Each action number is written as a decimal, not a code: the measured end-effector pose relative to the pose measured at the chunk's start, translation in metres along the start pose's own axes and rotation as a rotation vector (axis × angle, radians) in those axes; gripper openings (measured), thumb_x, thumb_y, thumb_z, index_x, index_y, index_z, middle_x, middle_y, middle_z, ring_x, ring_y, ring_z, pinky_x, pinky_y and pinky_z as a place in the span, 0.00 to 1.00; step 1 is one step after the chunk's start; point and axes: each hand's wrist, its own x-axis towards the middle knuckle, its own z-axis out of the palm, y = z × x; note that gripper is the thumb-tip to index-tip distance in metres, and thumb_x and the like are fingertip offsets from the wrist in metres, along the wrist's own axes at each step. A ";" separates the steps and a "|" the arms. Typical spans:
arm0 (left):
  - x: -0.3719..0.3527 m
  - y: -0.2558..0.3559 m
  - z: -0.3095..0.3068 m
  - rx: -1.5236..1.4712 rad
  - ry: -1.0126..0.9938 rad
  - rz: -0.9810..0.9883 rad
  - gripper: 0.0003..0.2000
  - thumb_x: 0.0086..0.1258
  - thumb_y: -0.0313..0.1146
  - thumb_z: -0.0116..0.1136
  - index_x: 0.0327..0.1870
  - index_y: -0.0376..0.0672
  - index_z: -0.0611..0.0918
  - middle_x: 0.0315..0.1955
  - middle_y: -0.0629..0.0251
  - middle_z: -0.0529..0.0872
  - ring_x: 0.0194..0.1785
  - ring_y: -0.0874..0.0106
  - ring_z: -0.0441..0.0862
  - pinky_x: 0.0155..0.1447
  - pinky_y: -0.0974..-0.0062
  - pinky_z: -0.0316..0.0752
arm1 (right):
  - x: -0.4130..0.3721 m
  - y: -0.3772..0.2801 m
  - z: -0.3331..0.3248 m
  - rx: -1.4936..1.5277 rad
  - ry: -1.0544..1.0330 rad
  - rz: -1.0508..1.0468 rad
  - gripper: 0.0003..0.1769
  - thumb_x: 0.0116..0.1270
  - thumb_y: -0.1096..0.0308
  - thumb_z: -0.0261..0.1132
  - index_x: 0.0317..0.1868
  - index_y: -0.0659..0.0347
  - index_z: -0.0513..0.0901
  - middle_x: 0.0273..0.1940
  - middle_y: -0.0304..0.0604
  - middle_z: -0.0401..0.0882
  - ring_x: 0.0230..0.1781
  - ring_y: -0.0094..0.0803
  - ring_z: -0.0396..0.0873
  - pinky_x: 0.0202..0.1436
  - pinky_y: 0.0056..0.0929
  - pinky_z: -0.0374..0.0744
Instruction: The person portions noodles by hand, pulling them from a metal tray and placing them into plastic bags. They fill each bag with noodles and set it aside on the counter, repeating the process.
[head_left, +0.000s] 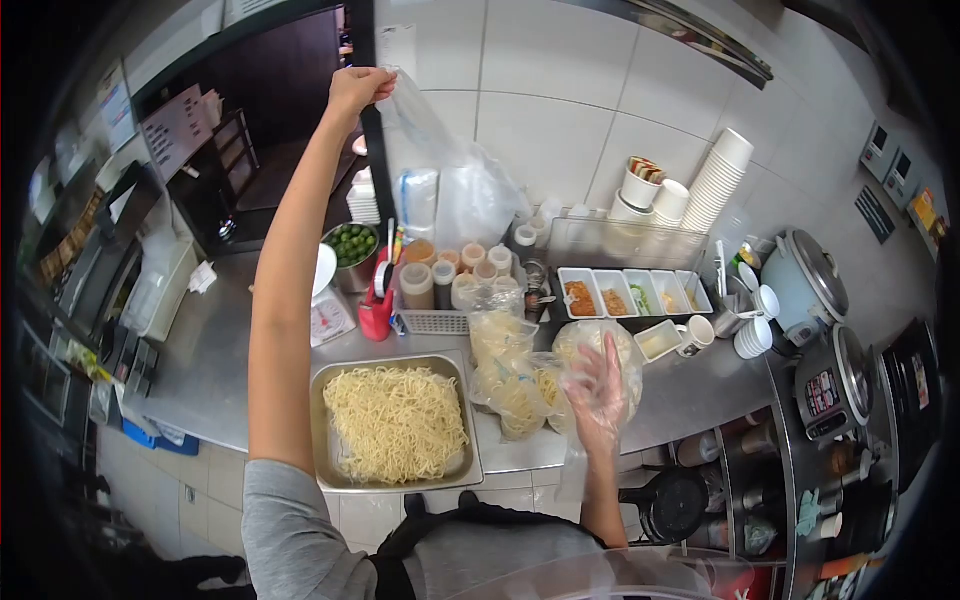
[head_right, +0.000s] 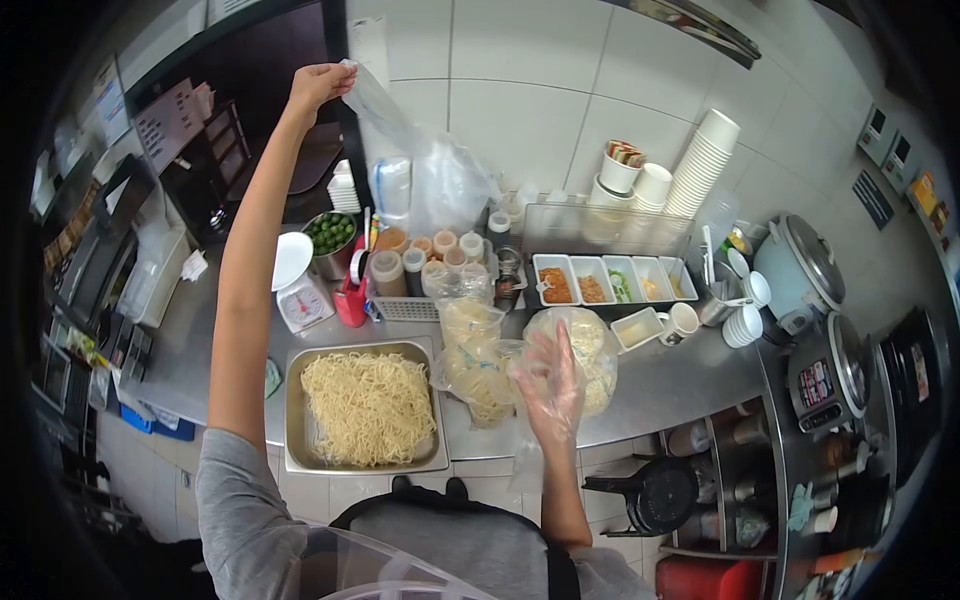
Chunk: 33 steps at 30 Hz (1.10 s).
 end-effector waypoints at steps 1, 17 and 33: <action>-0.018 0.012 -0.011 -0.078 -0.045 -0.044 0.12 0.67 0.31 0.59 0.42 0.30 0.84 0.34 0.62 0.87 0.36 0.76 0.84 0.47 0.82 0.80 | 0.008 -0.001 0.011 -0.009 -0.019 -0.055 0.46 0.57 0.68 0.70 0.74 0.56 0.56 0.61 0.49 0.71 0.53 0.33 0.74 0.51 0.30 0.74; -0.190 -0.006 -0.130 -0.343 -0.253 -0.369 0.15 0.69 0.30 0.58 0.54 0.34 0.80 0.49 0.61 0.83 0.48 0.70 0.84 0.58 0.76 0.79 | 0.058 0.004 0.219 0.286 -0.580 -0.342 0.20 0.59 0.66 0.67 0.52 0.62 0.78 0.47 0.44 0.81 0.44 0.32 0.78 0.50 0.31 0.76; -0.479 -0.052 -0.100 -0.529 0.483 -0.342 0.18 0.71 0.21 0.51 0.61 0.27 0.70 0.53 0.57 0.80 0.59 0.71 0.76 0.60 0.77 0.72 | -0.056 -0.034 0.298 -0.196 -0.480 -0.447 0.11 0.58 0.69 0.62 0.43 0.56 0.78 0.34 0.50 0.80 0.35 0.53 0.77 0.38 0.46 0.76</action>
